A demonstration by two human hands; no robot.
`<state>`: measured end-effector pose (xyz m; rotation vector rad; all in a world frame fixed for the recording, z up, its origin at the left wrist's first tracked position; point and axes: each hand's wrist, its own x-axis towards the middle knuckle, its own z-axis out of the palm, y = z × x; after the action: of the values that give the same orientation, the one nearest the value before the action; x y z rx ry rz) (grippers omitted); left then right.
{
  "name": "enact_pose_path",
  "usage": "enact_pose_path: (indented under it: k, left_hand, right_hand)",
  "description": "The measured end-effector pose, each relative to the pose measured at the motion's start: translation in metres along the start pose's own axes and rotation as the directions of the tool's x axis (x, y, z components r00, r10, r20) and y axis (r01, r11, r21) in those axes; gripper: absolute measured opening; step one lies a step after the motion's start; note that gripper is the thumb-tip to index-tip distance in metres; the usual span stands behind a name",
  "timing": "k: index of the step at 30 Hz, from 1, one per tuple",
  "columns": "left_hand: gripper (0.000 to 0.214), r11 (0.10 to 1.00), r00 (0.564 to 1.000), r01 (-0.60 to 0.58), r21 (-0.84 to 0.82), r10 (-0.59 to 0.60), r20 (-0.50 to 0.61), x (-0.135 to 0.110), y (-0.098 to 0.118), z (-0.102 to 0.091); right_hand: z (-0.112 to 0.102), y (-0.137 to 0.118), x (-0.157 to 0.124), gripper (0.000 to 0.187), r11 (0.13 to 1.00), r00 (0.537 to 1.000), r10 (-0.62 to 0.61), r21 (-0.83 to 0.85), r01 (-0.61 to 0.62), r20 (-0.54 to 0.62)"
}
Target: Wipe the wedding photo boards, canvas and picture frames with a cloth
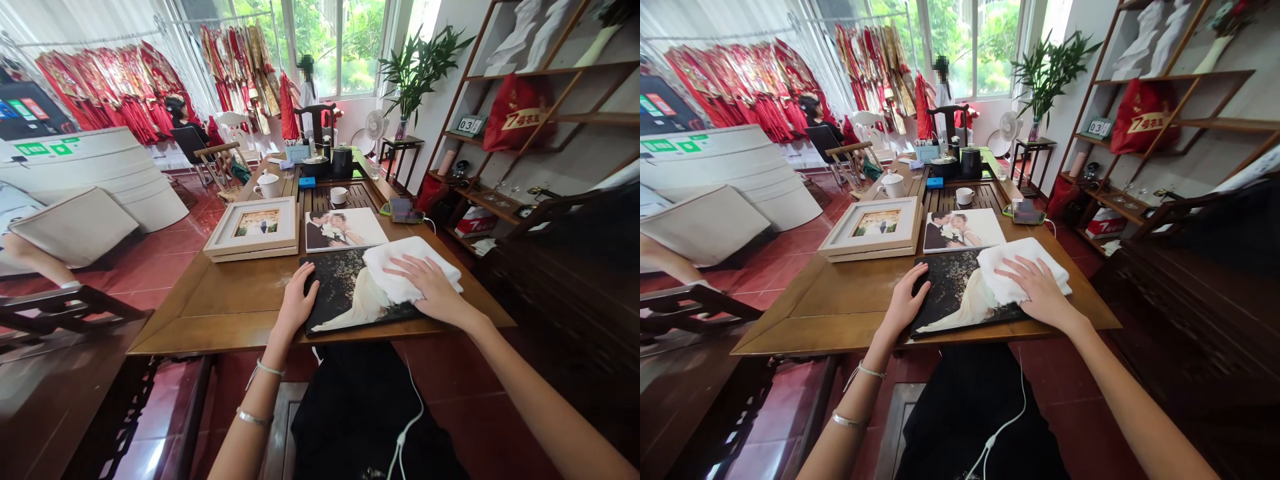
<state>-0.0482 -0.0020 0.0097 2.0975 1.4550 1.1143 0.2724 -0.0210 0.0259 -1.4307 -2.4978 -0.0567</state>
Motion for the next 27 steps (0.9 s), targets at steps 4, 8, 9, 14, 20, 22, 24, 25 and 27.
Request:
enact_pose_path:
  k: [4, 8, 9, 14, 20, 22, 24, 25, 27]
  left_hand:
    - [0.036, 1.000, 1.000, -0.001, 0.008, 0.001, 0.008, 0.000, -0.001, 0.000]
    - [0.035, 1.000, 1.000, -0.014, 0.000, 0.014, 0.004, 0.000, -0.002, 0.000]
    - [0.035, 1.000, 1.000, -0.016, -0.002, 0.016, 0.003, 0.000, -0.002, 0.000]
    - [0.035, 1.000, 1.000, -0.011, 0.001, 0.011, 0.009, -0.001, -0.002, -0.001]
    - [0.034, 1.000, 1.000, -0.015, -0.013, 0.015, -0.003, -0.001, -0.003, -0.001]
    - [0.034, 1.000, 1.000, -0.018, -0.017, 0.018, -0.008, -0.002, -0.003, 0.000]
    - [0.034, 1.000, 1.000, -0.017, -0.016, 0.017, -0.007, -0.002, -0.002, 0.000]
    - [0.034, 1.000, 1.000, -0.015, -0.013, 0.015, -0.004, -0.002, -0.002, 0.000]
    - [0.034, 1.000, 1.000, -0.011, -0.007, 0.011, 0.002, -0.002, -0.002, 0.000]
  right_hand:
    - [-0.010, -0.025, -0.041, 0.088, 0.999, 1.000, -0.022, 0.028, 0.022, 0.002]
    - [-0.016, -0.036, -0.057, 0.088, 0.999, 1.000, -0.025, 0.046, 0.025, 0.006]
    - [-0.017, -0.035, -0.056, 0.087, 0.998, 1.000, -0.025, 0.057, 0.025, 0.009]
    - [-0.016, -0.021, -0.029, 0.083, 0.994, 0.999, -0.036, 0.105, 0.032, 0.035]
    - [-0.004, 0.003, 0.020, 0.082, 0.997, 0.999, -0.004, 0.080, 0.000, 0.050]
    - [0.000, 0.010, 0.035, 0.082, 0.998, 0.999, 0.000, 0.067, -0.003, 0.051]
    - [0.002, 0.016, 0.047, 0.079, 0.998, 0.999, 0.003, 0.065, -0.006, 0.049]
    - [0.003, 0.018, 0.052, 0.076, 0.998, 0.999, 0.007, 0.065, -0.010, 0.048]
    - [0.003, 0.018, 0.056, 0.073, 0.998, 0.999, 0.017, 0.058, -0.019, 0.048]
